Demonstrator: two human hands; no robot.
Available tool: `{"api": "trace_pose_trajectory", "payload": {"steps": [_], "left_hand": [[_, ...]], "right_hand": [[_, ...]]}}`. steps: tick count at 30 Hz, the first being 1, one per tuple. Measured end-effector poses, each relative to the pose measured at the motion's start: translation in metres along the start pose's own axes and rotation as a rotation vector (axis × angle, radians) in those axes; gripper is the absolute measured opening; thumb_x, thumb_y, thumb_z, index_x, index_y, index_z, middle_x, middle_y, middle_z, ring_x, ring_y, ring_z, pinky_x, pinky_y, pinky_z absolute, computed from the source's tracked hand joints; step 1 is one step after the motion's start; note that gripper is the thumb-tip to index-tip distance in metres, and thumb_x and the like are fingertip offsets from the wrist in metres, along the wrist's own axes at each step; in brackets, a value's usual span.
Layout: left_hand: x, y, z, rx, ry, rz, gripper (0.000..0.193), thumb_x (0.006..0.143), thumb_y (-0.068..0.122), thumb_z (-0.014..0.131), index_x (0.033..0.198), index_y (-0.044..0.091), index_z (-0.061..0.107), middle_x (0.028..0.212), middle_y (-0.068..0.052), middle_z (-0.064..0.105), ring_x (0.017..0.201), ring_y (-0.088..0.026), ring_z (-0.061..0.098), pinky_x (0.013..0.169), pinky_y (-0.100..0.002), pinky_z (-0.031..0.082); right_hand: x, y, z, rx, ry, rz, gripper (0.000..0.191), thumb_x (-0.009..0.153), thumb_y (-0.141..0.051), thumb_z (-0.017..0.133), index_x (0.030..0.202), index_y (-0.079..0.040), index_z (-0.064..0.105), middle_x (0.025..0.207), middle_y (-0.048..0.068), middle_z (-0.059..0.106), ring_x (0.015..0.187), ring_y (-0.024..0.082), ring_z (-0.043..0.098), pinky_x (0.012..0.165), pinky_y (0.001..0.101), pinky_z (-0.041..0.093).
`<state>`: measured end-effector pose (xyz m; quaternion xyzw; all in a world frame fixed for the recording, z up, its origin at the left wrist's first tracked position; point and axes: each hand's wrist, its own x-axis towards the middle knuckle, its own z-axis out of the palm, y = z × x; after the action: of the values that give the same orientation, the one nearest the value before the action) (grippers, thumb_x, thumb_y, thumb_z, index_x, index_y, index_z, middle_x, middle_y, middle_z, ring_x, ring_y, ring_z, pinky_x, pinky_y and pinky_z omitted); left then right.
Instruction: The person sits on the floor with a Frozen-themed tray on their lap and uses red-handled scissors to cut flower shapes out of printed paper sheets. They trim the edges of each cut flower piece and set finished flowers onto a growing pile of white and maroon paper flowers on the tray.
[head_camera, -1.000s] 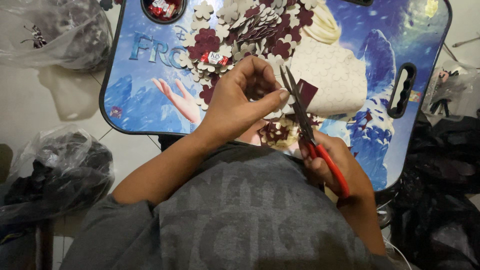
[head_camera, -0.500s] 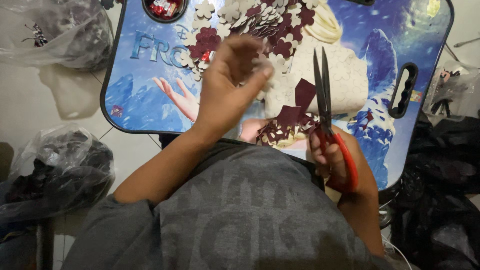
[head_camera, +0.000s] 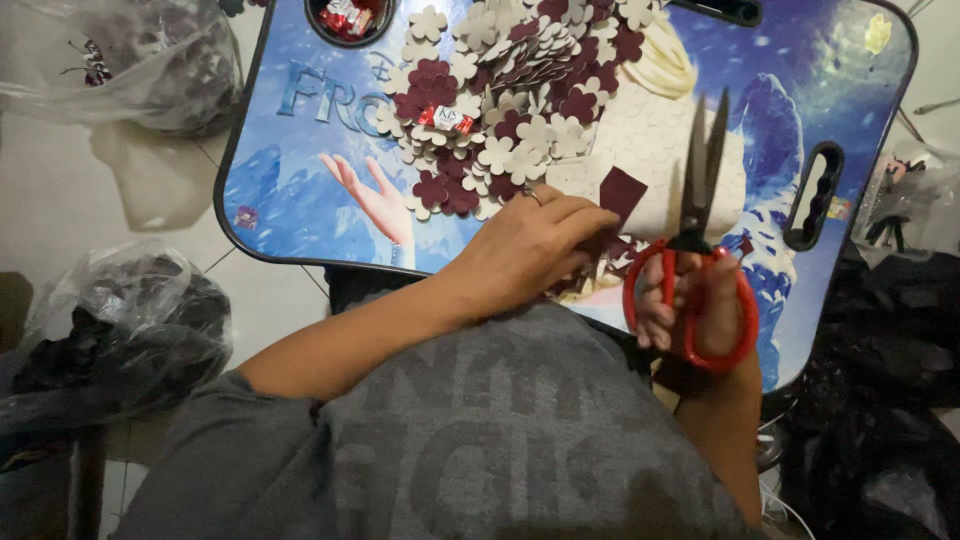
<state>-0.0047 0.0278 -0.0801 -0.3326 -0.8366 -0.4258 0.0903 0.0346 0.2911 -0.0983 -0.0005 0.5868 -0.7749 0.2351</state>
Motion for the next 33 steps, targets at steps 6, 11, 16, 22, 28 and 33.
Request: {"api": "trace_pose_trajectory", "payload": {"steps": [6, 11, 16, 22, 28, 33], "left_hand": [[0.003, -0.014, 0.016, -0.103, -0.005, 0.003, 0.042, 0.087, 0.007, 0.076, 0.127, 0.008, 0.064, 0.118, -0.008, 0.068, 0.107, -0.030, 0.066, 0.094, -0.041, 0.054], [0.016, -0.025, 0.032, -0.199, 0.013, 0.063, 0.038, 0.091, 0.007, 0.075, 0.127, 0.008, 0.064, 0.119, -0.008, 0.068, 0.111, -0.029, 0.068, 0.095, -0.039, 0.056], [0.018, -0.028, 0.037, -0.212, 0.015, 0.071, 0.036, 0.089, 0.008, 0.075, 0.124, 0.008, 0.066, 0.120, -0.009, 0.069, 0.111, -0.029, 0.068, 0.095, -0.040, 0.056], [0.015, -0.023, 0.033, -0.233, 0.064, 0.091, 0.029, 0.094, 0.011, 0.076, 0.122, 0.010, 0.067, 0.116, -0.007, 0.072, 0.105, -0.026, 0.072, 0.092, -0.037, 0.058], [0.013, -0.022, 0.006, 0.112, 0.323, 0.117, 0.028, 0.097, 0.013, 0.080, 0.123, 0.012, 0.068, 0.118, -0.002, 0.073, 0.100, -0.020, 0.070, 0.090, -0.034, 0.058], [0.018, -0.031, -0.024, 0.357, 0.418, -0.083, 0.038, 0.086, 0.013, 0.081, 0.121, 0.007, 0.069, 0.132, -0.012, 0.064, 0.119, -0.032, 0.055, 0.101, -0.042, 0.050]], "right_hand": [[0.006, -0.001, 0.000, 0.108, 0.010, -0.044, 0.083, 0.096, -0.085, 0.037, 0.104, -0.004, 0.053, 0.062, 0.002, 0.044, 0.046, 0.014, 0.043, 0.049, 0.0324, 0.044], [0.009, 0.005, 0.004, 0.129, 0.012, -0.042, 0.079, 0.099, -0.081, 0.038, 0.105, -0.003, 0.052, 0.064, 0.002, 0.044, 0.048, 0.015, 0.043, 0.050, 0.0334, 0.044], [0.010, 0.010, -0.001, 0.095, -0.024, -0.053, 0.079, 0.098, -0.080, 0.039, 0.105, -0.002, 0.052, 0.062, 0.002, 0.045, 0.047, 0.015, 0.045, 0.049, 0.0337, 0.046], [0.005, 0.015, -0.007, 0.137, 0.009, -0.008, 0.076, 0.097, -0.078, 0.042, 0.105, -0.003, 0.051, 0.062, 0.003, 0.046, 0.046, 0.016, 0.047, 0.050, 0.0343, 0.047], [0.004, 0.014, -0.016, 0.152, -0.068, -0.029, 0.072, 0.101, -0.074, 0.043, 0.107, -0.002, 0.052, 0.065, 0.003, 0.048, 0.049, 0.016, 0.049, 0.052, 0.0356, 0.048], [0.004, 0.014, -0.017, 0.185, -0.095, -0.020, 0.066, 0.103, -0.069, 0.042, 0.108, -0.004, 0.053, 0.068, 0.003, 0.049, 0.052, 0.016, 0.050, 0.054, 0.0349, 0.048]]}}
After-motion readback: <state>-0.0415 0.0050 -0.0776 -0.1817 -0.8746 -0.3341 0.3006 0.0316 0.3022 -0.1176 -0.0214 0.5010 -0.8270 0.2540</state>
